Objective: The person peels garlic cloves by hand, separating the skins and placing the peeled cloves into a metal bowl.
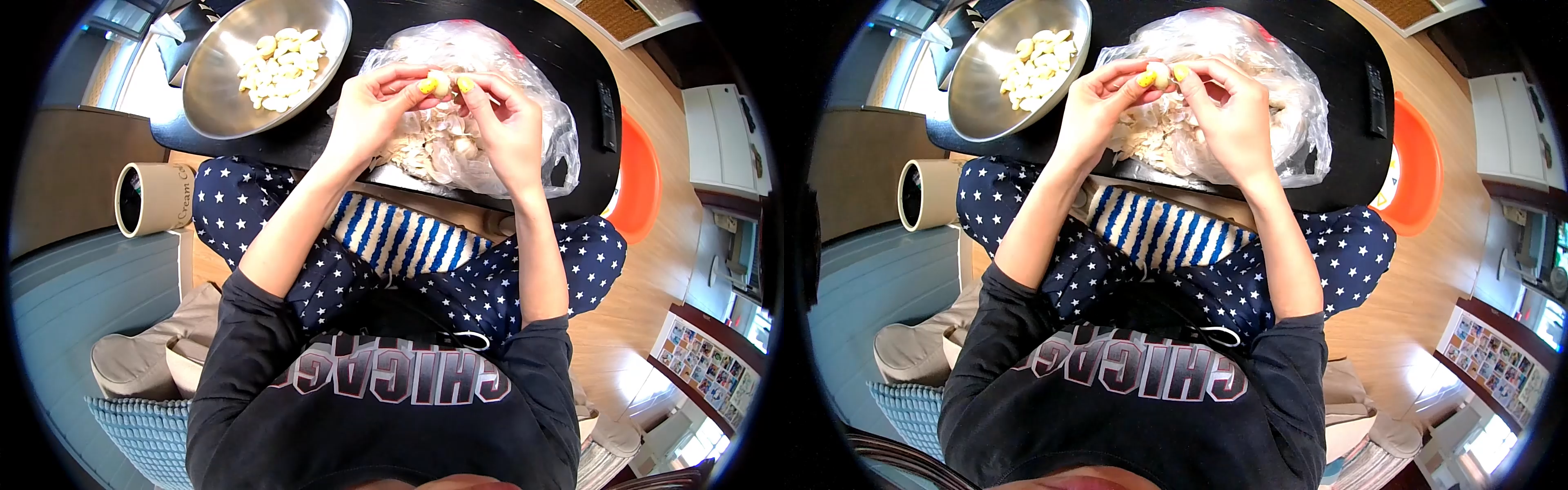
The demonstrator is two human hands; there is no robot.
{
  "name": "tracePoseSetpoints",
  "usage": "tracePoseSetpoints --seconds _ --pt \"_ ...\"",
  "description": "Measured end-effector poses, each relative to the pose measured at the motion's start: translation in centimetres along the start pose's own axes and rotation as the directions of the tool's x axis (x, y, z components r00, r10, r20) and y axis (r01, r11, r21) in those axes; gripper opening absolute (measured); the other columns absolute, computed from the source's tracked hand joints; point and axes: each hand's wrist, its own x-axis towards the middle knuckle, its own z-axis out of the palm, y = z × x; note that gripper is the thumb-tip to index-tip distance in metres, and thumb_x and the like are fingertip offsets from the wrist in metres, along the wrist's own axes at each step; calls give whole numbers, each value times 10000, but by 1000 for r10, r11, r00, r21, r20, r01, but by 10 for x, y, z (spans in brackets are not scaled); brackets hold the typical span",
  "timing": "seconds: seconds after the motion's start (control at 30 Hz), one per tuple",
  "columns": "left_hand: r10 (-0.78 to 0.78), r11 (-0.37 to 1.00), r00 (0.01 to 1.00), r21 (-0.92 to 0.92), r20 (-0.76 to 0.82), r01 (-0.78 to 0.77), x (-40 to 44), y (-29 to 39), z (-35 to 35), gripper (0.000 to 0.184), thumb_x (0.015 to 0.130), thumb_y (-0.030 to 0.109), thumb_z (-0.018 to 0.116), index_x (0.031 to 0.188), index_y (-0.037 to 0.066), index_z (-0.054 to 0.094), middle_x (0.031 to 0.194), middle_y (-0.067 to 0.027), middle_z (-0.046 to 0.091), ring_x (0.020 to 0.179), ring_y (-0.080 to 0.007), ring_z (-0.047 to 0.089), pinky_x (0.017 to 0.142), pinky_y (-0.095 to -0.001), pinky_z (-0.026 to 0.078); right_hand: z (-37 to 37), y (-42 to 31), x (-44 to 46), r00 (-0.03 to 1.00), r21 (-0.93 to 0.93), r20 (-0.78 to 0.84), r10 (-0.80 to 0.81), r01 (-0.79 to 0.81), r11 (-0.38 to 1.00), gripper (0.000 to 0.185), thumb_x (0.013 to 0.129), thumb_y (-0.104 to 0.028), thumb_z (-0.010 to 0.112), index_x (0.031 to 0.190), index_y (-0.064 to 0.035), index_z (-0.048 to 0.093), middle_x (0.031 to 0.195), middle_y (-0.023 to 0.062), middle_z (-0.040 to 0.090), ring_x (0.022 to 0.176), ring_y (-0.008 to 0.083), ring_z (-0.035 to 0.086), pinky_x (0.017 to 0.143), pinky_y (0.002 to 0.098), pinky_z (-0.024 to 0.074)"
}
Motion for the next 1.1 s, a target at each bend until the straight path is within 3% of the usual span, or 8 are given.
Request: tracePoseSetpoints --seconds 0.07,0.17,0.33,0.47,0.7,0.83,0.97,1.1 --pt "1 1000 1000 -17 -1 -1 1 -1 -1 305 844 81 577 1115 -50 529 1001 -135 616 864 -137 617 795 -217 488 0 -3 0 1000 22 26 16 -17 1000 155 795 -72 628 930 5 631 844 54 613 768 103 600 695 210 477" --pt "-1 999 1000 -45 -1 1 0 -1 -1 308 849 86 572 1121 -48 524 1004 -131 615 860 -134 617 799 -217 485 4 1 -1 996 -46 -7 -91 91 995 137 785 -45 629 912 6 629 846 53 613 764 98 595 693 210 475" --pt "0 995 1000 -103 5 1 0 -3 -1 311 851 86 569 1127 -48 518 1013 -130 611 861 -134 615 804 -217 483 12 2 -5 989 6 -120 -85 86 996 91 783 -11 610 871 12 602 852 52 598 764 92 579 686 207 467" --pt "-19 992 1000 -122 3 19 1 -5 -2 319 852 90 569 1134 -46 509 1016 -130 609 877 -141 613 814 -225 484 12 4 -6 993 -33 -89 -83 80 996 101 797 -16 598 891 18 582 857 52 587 771 93 573 699 206 463" --pt "-2 982 998 -191 55 12 0 -4 -1 360 851 114 574 1160 -49 487 1013 -136 607 924 -177 611 828 -247 488 6 2 -4 994 65 -106 17 -11 998 108 831 -42 579 917 21 564 891 46 578 812 95 561 728 207 461" --pt "-1 981 999 -195 49 11 0 -4 -1 358 849 108 575 1160 -48 491 1021 -134 604 911 -163 610 829 -239 485 6 1 -2 996 118 -84 6 4 993 120 832 -40 577 935 21 569 899 46 581 823 96 564 726 205 461" --pt "17 997 1000 -73 26 -15 -1 -2 1 342 848 97 576 1149 -48 503 1026 -130 604 886 -138 607 822 -225 481 9 2 -4 996 62 -52 -74 77 995 136 836 -45 574 953 24 567 907 51 582 824 97 565 727 207 463" --pt "26 999 999 -45 25 -25 0 -3 1 337 845 89 578 1144 -49 506 1023 -130 605 873 -132 607 819 -222 483 11 -3 -6 997 82 -66 26 -20 996 136 836 -57 579 938 31 564 909 55 583 816 96 565 730 209 462"
